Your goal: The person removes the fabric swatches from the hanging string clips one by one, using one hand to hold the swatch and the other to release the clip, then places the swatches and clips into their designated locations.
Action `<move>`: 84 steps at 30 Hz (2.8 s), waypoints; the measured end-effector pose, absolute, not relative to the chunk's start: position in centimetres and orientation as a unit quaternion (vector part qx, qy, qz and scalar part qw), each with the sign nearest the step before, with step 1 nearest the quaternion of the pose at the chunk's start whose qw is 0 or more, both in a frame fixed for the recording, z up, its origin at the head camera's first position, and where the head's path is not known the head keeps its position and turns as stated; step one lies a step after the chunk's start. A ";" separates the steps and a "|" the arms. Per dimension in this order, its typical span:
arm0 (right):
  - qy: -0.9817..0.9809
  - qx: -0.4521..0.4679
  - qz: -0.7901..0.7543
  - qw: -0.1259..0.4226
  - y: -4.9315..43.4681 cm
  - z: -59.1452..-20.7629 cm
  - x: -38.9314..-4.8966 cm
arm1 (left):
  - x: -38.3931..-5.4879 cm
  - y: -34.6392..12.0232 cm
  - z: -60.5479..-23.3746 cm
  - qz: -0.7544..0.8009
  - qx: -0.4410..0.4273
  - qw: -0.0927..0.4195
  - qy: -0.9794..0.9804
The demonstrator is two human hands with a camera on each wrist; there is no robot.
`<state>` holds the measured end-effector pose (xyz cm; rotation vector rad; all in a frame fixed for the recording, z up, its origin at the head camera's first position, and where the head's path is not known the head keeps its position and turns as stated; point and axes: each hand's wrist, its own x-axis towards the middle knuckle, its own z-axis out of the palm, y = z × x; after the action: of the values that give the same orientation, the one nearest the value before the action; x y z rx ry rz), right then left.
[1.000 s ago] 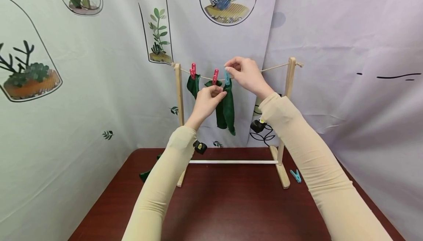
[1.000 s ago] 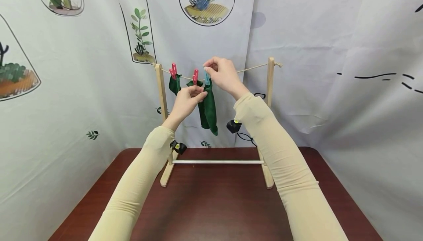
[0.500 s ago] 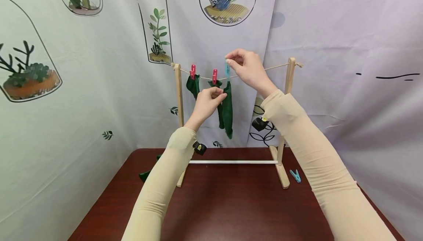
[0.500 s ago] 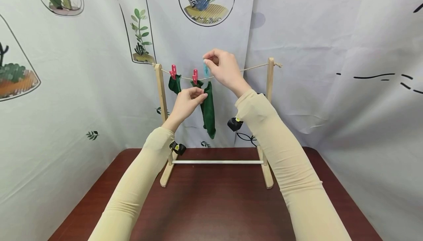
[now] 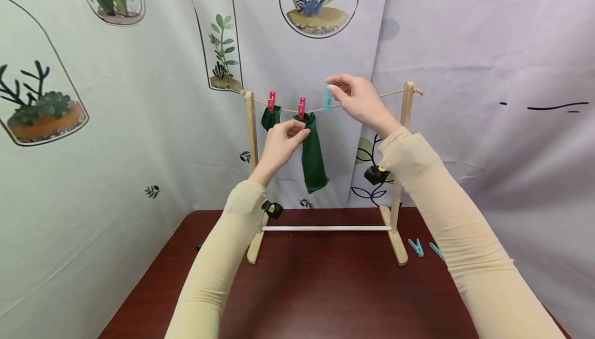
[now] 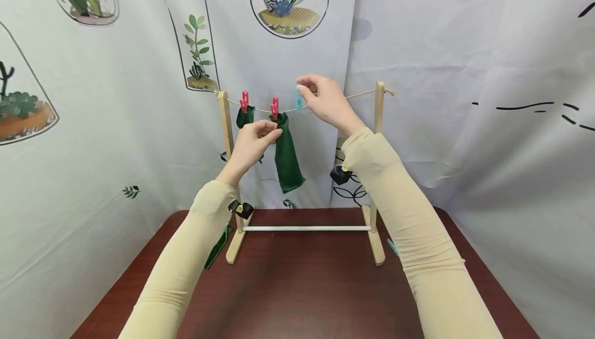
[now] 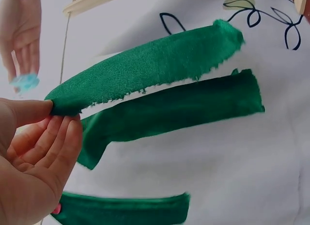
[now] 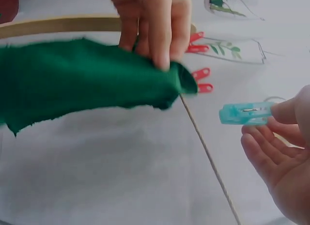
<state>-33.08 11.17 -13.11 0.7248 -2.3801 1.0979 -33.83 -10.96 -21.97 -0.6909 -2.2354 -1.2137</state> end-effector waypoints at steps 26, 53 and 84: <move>-0.841 0.165 0.437 0.275 24.2 -14.6 -30.0 | -27.9 -26.1 -20.6 -0.318 -0.146 0.336 -0.875; -0.908 0.060 0.348 0.227 35.0 -25.1 -28.9 | -27.5 -39.4 -31.4 -0.230 -0.023 0.261 -0.937; -0.946 0.040 0.306 0.102 39.3 -39.7 -27.4 | -33.1 -40.2 -42.9 -0.231 0.069 0.217 -0.946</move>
<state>-27.40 39.31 -39.69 0.1185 -2.7920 0.9046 -33.06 -40.24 -42.89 0.1913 -2.6203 -0.6394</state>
